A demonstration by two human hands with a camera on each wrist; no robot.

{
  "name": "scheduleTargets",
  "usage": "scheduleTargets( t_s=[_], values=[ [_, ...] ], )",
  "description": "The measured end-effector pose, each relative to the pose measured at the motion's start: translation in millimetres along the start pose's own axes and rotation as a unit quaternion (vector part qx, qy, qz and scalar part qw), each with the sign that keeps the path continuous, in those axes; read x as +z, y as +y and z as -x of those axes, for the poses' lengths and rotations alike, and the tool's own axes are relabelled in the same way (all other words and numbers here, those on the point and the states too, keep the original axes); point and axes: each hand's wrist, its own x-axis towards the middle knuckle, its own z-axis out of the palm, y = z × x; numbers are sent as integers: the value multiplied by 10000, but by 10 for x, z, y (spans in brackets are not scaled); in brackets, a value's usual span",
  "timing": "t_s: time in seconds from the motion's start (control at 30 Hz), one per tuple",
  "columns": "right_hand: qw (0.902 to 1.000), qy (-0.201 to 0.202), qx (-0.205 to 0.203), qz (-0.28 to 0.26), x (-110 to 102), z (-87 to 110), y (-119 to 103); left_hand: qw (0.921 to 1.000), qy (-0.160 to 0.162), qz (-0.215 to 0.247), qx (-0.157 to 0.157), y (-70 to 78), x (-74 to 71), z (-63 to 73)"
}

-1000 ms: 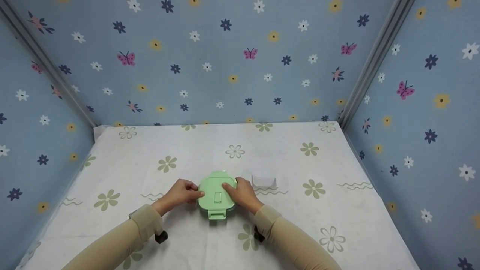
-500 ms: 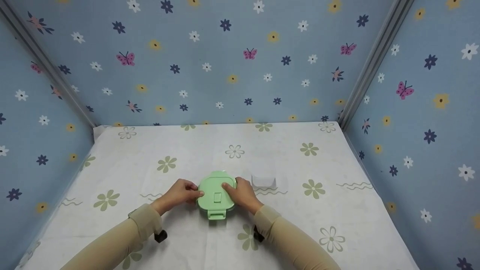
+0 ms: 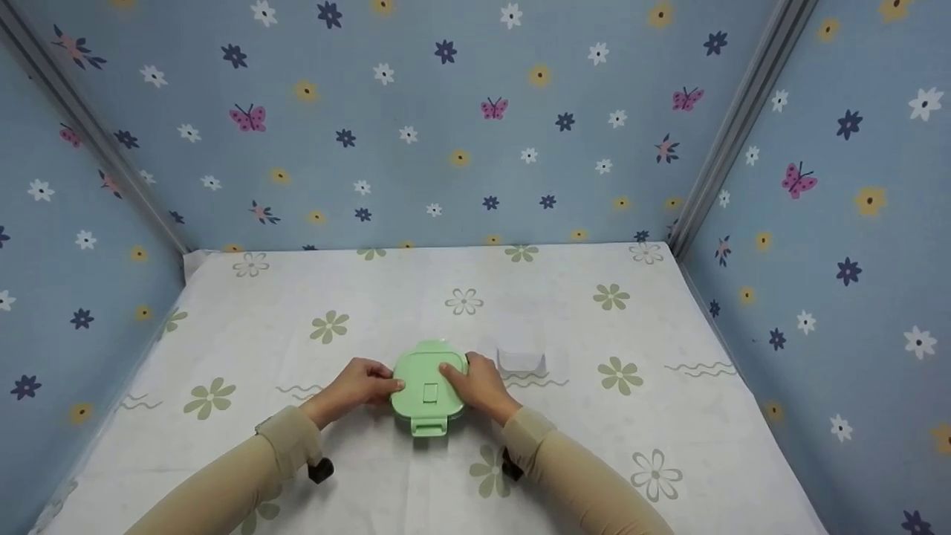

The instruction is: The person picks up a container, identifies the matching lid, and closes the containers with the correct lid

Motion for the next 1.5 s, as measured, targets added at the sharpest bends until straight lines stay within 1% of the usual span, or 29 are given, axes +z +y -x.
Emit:
scheduleTargets(
  t_s=[0.13,0.3,0.47,0.53,0.6,0.73,0.83,1.07,1.2,1.3,1.4,1.5],
  values=[
    [10000,-13,8,13,-14,-18,-20,9999,110,-39,-102,39,6,10],
    [10000,-42,38,81,-42,-19,-32,9997,167,-145,-67,58,25,23],
    [9998,-146,96,90,-49,-26,-26,9994,127,-316,-116,58,26,48],
    [9998,-141,79,118,-49,-34,-25,9994,71,-296,-158,61,25,60],
    [9998,-114,70,153,-52,-37,-21,9995,-31,-187,-239,61,29,71],
    [9997,-105,147,182,-62,-45,-25,9983,-350,60,-466,63,39,94],
    [9996,-97,168,196,-71,-52,-41,9969,-481,247,-580,70,49,112],
    [9998,-66,189,-3,-72,-44,-82,9966,-386,520,-516,52,95,153],
    [9997,-80,244,30,-75,-56,-123,9973,-332,481,-435,44,117,170],
    [9991,-92,421,-7,-85,-82,-149,9972,-363,507,-423,55,122,182],
    [9978,-71,633,-165,-95,-108,-166,9950,-443,722,-526,66,119,184],
    [9969,-9,734,-277,-101,-121,-184,9926,-521,916,-596,68,121,189]
  ],
)
